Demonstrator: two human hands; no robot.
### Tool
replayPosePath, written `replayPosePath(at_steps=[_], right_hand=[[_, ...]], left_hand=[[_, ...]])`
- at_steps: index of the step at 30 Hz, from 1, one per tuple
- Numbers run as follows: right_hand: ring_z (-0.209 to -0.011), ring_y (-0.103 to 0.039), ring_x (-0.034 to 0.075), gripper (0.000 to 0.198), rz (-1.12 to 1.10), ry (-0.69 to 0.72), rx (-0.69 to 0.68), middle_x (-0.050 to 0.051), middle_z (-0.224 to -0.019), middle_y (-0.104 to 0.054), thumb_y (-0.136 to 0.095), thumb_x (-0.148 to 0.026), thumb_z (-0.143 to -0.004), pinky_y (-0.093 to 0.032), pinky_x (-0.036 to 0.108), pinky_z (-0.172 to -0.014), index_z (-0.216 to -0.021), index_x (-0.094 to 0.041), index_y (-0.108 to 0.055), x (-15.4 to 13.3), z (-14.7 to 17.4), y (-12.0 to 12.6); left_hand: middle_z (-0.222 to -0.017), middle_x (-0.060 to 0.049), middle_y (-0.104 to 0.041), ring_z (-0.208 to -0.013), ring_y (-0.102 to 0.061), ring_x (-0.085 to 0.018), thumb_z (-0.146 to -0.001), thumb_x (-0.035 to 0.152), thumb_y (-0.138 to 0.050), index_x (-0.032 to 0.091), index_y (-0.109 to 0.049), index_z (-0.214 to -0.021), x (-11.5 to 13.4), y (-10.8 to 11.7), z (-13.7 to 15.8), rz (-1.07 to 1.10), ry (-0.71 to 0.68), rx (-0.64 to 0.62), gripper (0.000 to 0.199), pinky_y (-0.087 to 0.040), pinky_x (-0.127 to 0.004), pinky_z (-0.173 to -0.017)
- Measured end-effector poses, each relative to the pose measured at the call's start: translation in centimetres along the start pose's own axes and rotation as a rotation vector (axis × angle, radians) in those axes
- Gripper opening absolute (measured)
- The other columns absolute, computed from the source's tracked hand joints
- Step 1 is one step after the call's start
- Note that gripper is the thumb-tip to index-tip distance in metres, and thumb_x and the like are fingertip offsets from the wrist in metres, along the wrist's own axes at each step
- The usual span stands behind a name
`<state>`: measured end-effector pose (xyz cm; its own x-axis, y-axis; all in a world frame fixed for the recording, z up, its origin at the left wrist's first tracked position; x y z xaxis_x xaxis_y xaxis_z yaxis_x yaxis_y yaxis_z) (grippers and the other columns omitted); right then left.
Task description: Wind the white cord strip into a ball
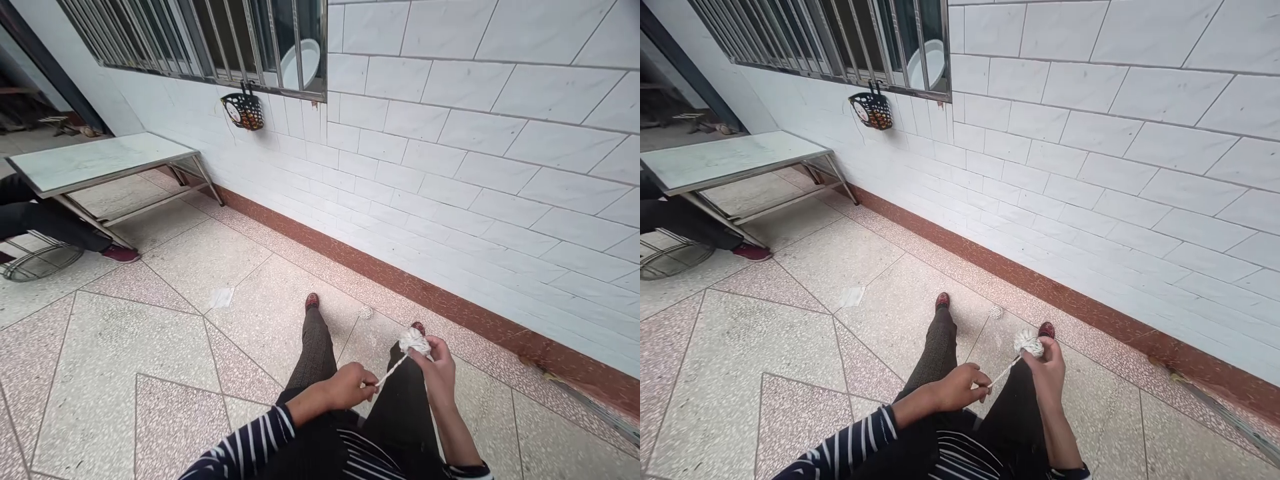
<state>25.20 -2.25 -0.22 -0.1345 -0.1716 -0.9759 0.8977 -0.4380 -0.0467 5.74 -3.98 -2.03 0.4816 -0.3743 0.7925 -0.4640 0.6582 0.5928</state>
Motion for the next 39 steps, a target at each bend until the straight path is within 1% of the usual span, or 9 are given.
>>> replayPosePath(at_steps=[3,6,11,15,20,27,31,35,39], right_hand=[[-0.075,-0.058,0.021,0.035,0.091,-0.016,-0.165,-0.002,-0.079,-0.065,-0.08,-0.015,-0.047,-0.047,0.031,-0.069,-0.078,-0.024,-0.064,1.5,1.3,-2.0],[-0.071,-0.059,0.022,0.03,0.119,-0.068,-0.364,-0.002,-0.072,-0.064,-0.077,-0.015,-0.045,-0.047,0.031,-0.064,-0.071,-0.022,-0.065,3.0,4.1,-4.2],[-0.072,-0.057,0.017,0.029,-0.081,-0.293,-0.692,-0.002,-0.077,-0.063,-0.074,-0.015,-0.055,-0.042,0.026,-0.064,-0.083,-0.02,-0.067,4.0,8.5,-6.2],[-0.071,-0.053,0.016,0.033,-0.25,-0.341,-0.584,-0.002,-0.079,-0.063,-0.075,-0.014,-0.057,-0.042,0.024,-0.062,-0.087,-0.023,-0.069,2.8,8.2,-5.3],[-0.088,-0.063,0.023,0.062,-0.348,-0.293,-0.515,0.003,-0.104,-0.071,-0.082,-0.016,-0.051,-0.048,0.029,-0.071,-0.111,-0.027,-0.072,0.7,6.6,-5.0],[-0.096,-0.066,0.031,0.054,-0.157,-0.143,-0.342,0.008,-0.102,-0.074,-0.089,-0.027,-0.051,-0.052,0.039,-0.081,-0.103,-0.023,-0.075,-4.6,4.5,-2.6],[-0.097,-0.066,0.031,0.053,-0.006,0.005,-0.203,0.009,-0.104,-0.073,-0.085,-0.03,-0.055,-0.053,0.039,-0.082,-0.105,-0.022,-0.071,-7.1,2.7,-2.2],[-0.104,-0.064,0.03,0.051,0.205,0.096,-0.136,0.008,-0.11,-0.069,-0.077,-0.03,-0.058,-0.051,0.038,-0.088,-0.107,-0.023,-0.067,-4.8,0.3,-3.1],[-0.098,-0.064,0.03,0.043,0.263,-0.071,-0.277,0.006,-0.097,-0.071,-0.073,-0.024,-0.048,-0.052,0.036,-0.082,-0.091,-0.021,-0.069,1.8,0.3,-5.0]], left_hand=[[-0.078,-0.001,-0.071,-0.077,-0.065,-0.015,-0.093,0.021,-0.053,0.019,-0.067,-0.081,1.5,2.6,0.3,-0.172,-0.085,0.104,0.019,-0.033,-0.036,-0.11],[-0.079,-0.003,-0.069,-0.085,-0.066,-0.017,-0.093,0.019,-0.051,0.019,-0.067,-0.082,2.4,4.0,0.2,-0.316,-0.154,0.14,0.019,-0.025,-0.042,-0.116],[-0.085,-0.001,-0.071,-0.09,-0.065,-0.016,-0.096,0.02,-0.048,0.019,-0.066,-0.085,2.6,4.6,0.5,-0.208,-0.179,0.183,0.021,-0.028,-0.04,-0.114],[-0.092,-0.002,-0.072,-0.093,-0.066,-0.016,-0.097,0.023,-0.049,0.02,-0.068,-0.091,2.6,5.2,0.2,-0.112,-0.136,0.268,0.02,-0.028,-0.042,-0.114],[-0.099,-0.003,-0.073,-0.101,-0.066,-0.017,-0.097,0.02,-0.05,0.02,-0.069,-0.097,1.6,4.6,-1.7,-0.075,-0.119,0.237,0.02,-0.025,-0.042,-0.117],[-0.096,-0.001,-0.075,-0.096,-0.067,-0.016,-0.097,0.019,-0.049,0.019,-0.068,-0.088,-1.2,3.3,-2.9,-0.02,-0.018,0.194,0.021,-0.027,-0.04,-0.114],[-0.089,0.0,-0.074,-0.089,-0.067,-0.015,-0.095,0.016,-0.051,0.018,-0.065,-0.082,-0.9,2.8,-2.4,-0.056,-0.001,0.161,0.02,-0.031,-0.038,-0.111],[-0.078,0.001,-0.07,-0.078,-0.066,-0.013,-0.095,0.02,-0.05,0.018,-0.063,-0.078,1.6,3.3,-1.7,-0.219,-0.148,0.201,0.021,-0.032,-0.036,-0.112],[-0.071,-0.001,-0.066,-0.075,-0.063,-0.015,-0.091,0.016,-0.051,0.018,-0.062,-0.077,2.1,4.4,-1.8,-0.526,-0.231,0.288,0.018,-0.03,-0.041,-0.114]])
Point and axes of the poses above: each hand's wrist, its own z-axis away from the middle knuckle, its own y-axis out of the back of the hand, x = y × z, the point moved 8 cm from there along -z, towards the middle knuckle
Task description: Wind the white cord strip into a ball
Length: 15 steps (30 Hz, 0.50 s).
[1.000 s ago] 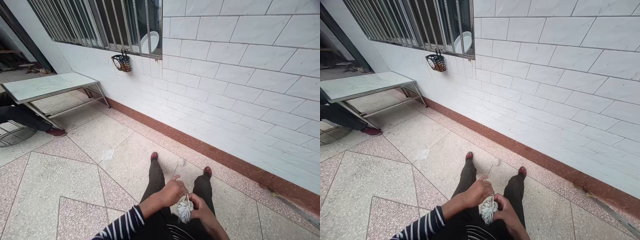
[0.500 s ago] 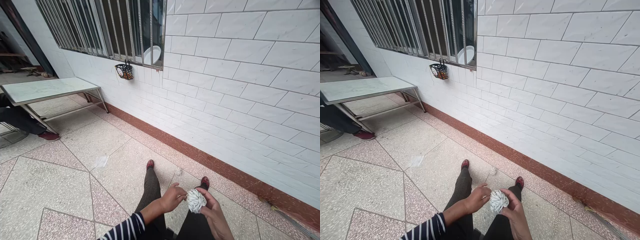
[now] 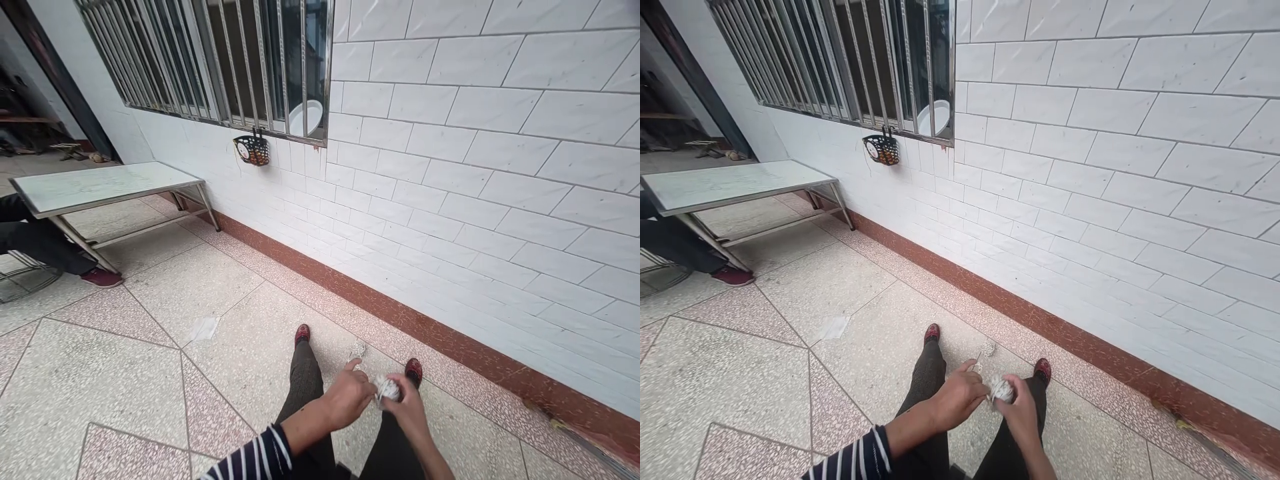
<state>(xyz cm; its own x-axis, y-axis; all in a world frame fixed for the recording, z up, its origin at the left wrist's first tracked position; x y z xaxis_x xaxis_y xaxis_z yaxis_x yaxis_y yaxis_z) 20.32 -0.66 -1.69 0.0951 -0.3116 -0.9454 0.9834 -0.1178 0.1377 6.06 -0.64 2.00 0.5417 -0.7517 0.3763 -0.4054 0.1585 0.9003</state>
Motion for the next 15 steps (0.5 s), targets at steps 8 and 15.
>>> replayPosePath(at_steps=[8,15], right_hand=[[-0.06,-0.059,0.019,0.036,-0.146,-0.313,-0.364,0.002,-0.068,-0.066,-0.064,-0.021,-0.045,-0.048,0.029,-0.053,-0.08,-0.017,-0.07,6.9,3.0,-3.7],[-0.076,-0.065,0.02,0.046,-0.392,-0.325,-0.451,0.003,-0.087,-0.071,-0.068,-0.02,-0.051,-0.052,0.031,-0.067,-0.096,-0.019,-0.069,6.0,5.1,-3.8]], left_hand=[[-0.071,0.002,-0.064,-0.084,-0.06,-0.014,-0.095,0.017,-0.052,0.02,-0.061,-0.082,1.6,-1.0,1.4,-0.104,-0.278,0.044,0.016,-0.018,-0.042,-0.121],[-0.075,-0.001,-0.066,-0.085,-0.062,-0.014,-0.1,0.022,-0.044,0.017,-0.063,-0.08,-0.7,-1.1,0.7,0.042,-0.063,0.059,0.028,-0.024,-0.041,-0.118]])
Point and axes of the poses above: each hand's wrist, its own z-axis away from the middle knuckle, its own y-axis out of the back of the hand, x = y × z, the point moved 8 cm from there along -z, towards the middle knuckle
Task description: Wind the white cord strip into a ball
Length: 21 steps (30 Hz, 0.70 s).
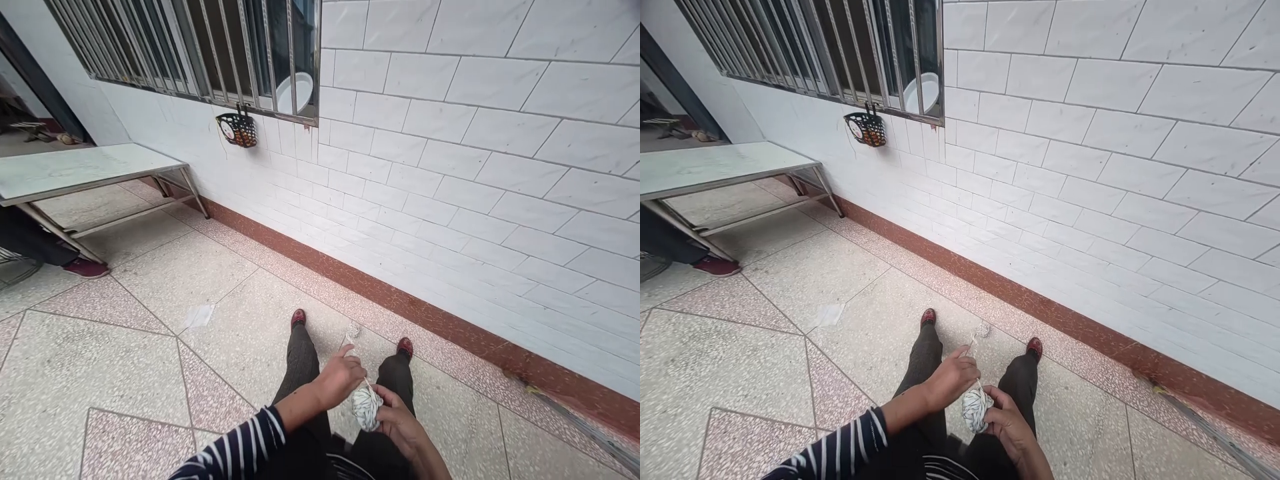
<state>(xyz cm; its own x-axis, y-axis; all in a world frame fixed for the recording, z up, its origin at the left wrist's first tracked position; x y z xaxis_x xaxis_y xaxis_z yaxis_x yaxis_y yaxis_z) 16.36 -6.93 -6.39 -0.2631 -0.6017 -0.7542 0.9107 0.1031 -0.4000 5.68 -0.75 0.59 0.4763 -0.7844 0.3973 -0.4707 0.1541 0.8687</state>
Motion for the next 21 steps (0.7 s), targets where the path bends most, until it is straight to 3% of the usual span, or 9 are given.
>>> replayPosePath(at_steps=[5,11,14,21], right_hand=[[-0.087,-0.068,0.025,0.042,-0.166,0.147,0.039,0.005,-0.093,-0.073,-0.078,-0.022,-0.056,-0.054,0.037,-0.077,-0.097,-0.021,-0.072,-2.0,1.8,-0.7],[-0.097,-0.069,0.03,0.045,-0.239,0.272,0.222,0.009,-0.112,-0.072,-0.084,-0.029,-0.061,-0.056,0.042,-0.081,-0.104,-0.024,-0.073,-5.3,3.6,0.5],[-0.099,-0.068,0.03,0.048,-0.203,0.298,0.239,0.009,-0.114,-0.071,-0.085,-0.028,-0.059,-0.056,0.043,-0.084,-0.105,-0.024,-0.072,-6.4,4.1,0.7],[-0.099,-0.068,0.029,0.049,-0.117,0.329,0.227,0.009,-0.113,-0.071,-0.083,-0.027,-0.062,-0.055,0.04,-0.085,-0.11,-0.022,-0.069,-7.4,4.8,-0.2]], left_hand=[[-0.088,-0.004,-0.072,-0.09,-0.065,-0.016,-0.102,0.031,-0.043,0.019,-0.069,-0.094,-2.4,-2.0,0.9,0.256,0.237,-0.063,0.031,-0.032,-0.04,-0.111],[-0.083,-0.006,-0.072,-0.083,-0.065,-0.017,-0.101,0.037,-0.041,0.016,-0.067,-0.081,-1.8,-4.5,1.6,0.33,0.314,-0.139,0.039,-0.043,-0.027,-0.083],[-0.081,-0.006,-0.07,-0.08,-0.065,-0.017,-0.102,0.041,-0.04,0.015,-0.066,-0.08,-1.0,-4.4,1.6,0.346,0.303,-0.147,0.042,-0.042,-0.025,-0.076],[-0.09,-0.006,-0.072,-0.086,-0.065,-0.018,-0.1,0.037,-0.043,0.016,-0.068,-0.089,0.3,-2.9,1.9,0.386,0.331,-0.144,0.034,-0.043,-0.023,-0.075]])
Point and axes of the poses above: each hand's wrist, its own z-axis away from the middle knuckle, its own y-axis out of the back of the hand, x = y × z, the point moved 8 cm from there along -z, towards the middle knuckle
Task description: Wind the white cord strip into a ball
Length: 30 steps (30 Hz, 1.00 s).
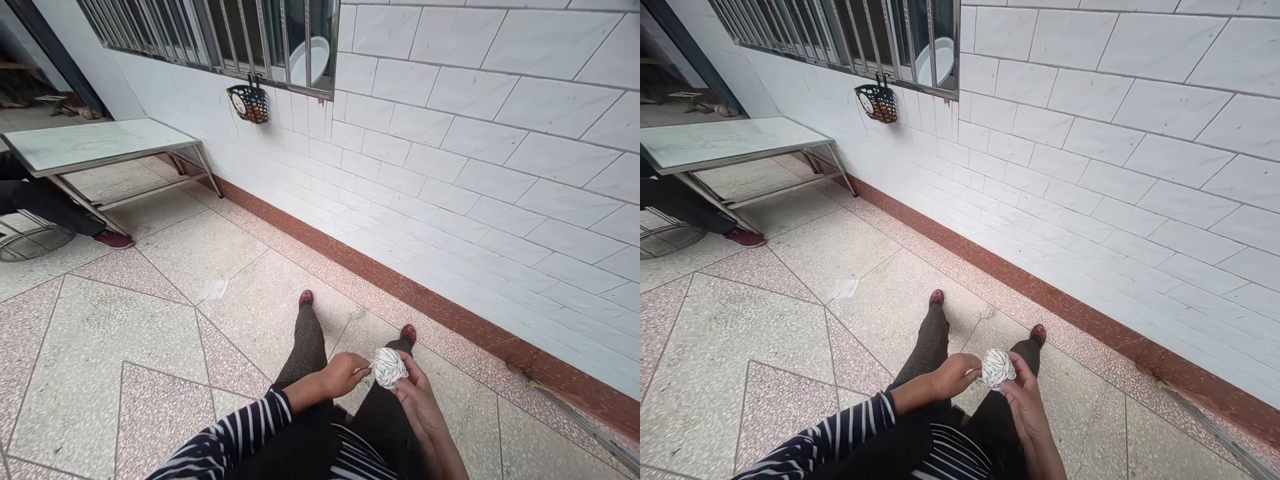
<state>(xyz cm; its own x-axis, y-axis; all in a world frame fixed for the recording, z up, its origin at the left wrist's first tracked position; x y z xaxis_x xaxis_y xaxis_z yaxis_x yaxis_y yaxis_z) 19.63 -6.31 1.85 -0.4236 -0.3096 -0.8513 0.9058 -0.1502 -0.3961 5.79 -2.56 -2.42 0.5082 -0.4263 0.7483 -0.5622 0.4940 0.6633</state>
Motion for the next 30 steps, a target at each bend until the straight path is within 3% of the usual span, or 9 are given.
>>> replayPosePath(at_steps=[5,13,18,25,30], right_hand=[[-0.098,-0.066,0.028,0.051,0.032,0.058,0.056,0.008,-0.107,-0.072,-0.083,-0.027,-0.059,-0.053,0.038,-0.083,-0.108,-0.022,-0.069,-1.0,0.1,0.3],[-0.097,-0.064,0.028,0.053,0.039,0.097,0.022,0.005,-0.107,-0.07,-0.086,-0.027,-0.055,-0.053,0.036,-0.079,-0.105,-0.026,-0.071,-2.7,0.7,-0.5],[-0.113,-0.061,0.031,0.065,0.023,0.142,-0.039,0.008,-0.127,-0.065,-0.086,-0.027,-0.059,-0.051,0.038,-0.09,-0.121,-0.027,-0.068,-4.0,1.1,-1.4],[-0.118,-0.06,0.034,0.063,0.099,0.205,-0.056,0.01,-0.13,-0.066,-0.087,-0.032,-0.058,-0.051,0.042,-0.094,-0.118,-0.025,-0.07,-6.4,1.0,-1.9],[-0.122,-0.058,0.036,0.062,0.087,0.214,-0.027,0.011,-0.134,-0.064,-0.088,-0.031,-0.056,-0.051,0.044,-0.095,-0.116,-0.024,-0.071,-6.9,0.8,-2.3]], left_hand=[[-0.082,-0.002,-0.071,-0.077,-0.063,-0.014,-0.097,0.028,-0.046,0.016,-0.069,-0.087,0.5,-0.2,0.4,0.112,0.042,-0.041,0.027,-0.042,-0.019,-0.07],[-0.088,-0.003,-0.072,-0.079,-0.06,-0.014,-0.095,0.023,-0.043,0.015,-0.07,-0.095,-0.9,3.3,-0.8,0.16,0.083,0.065,0.028,-0.043,-0.022,-0.075],[-0.08,-0.001,-0.069,-0.071,-0.057,-0.012,-0.095,0.025,-0.045,0.015,-0.072,-0.096,-0.6,2.4,-0.9,0.195,0.099,0.009,0.029,-0.041,-0.021,-0.07],[-0.069,0.001,-0.062,-0.063,-0.052,-0.008,-0.085,0.014,-0.047,0.012,-0.068,-0.078,0.9,2.5,-1.6,0.378,0.118,0.038,0.022,-0.04,-0.017,-0.064],[-0.073,-0.001,-0.064,-0.065,-0.06,-0.01,-0.079,0.01,-0.044,0.012,-0.063,-0.073,0.9,2.9,-1.8,0.602,0.175,0.035,0.02,-0.047,-0.018,-0.063]])
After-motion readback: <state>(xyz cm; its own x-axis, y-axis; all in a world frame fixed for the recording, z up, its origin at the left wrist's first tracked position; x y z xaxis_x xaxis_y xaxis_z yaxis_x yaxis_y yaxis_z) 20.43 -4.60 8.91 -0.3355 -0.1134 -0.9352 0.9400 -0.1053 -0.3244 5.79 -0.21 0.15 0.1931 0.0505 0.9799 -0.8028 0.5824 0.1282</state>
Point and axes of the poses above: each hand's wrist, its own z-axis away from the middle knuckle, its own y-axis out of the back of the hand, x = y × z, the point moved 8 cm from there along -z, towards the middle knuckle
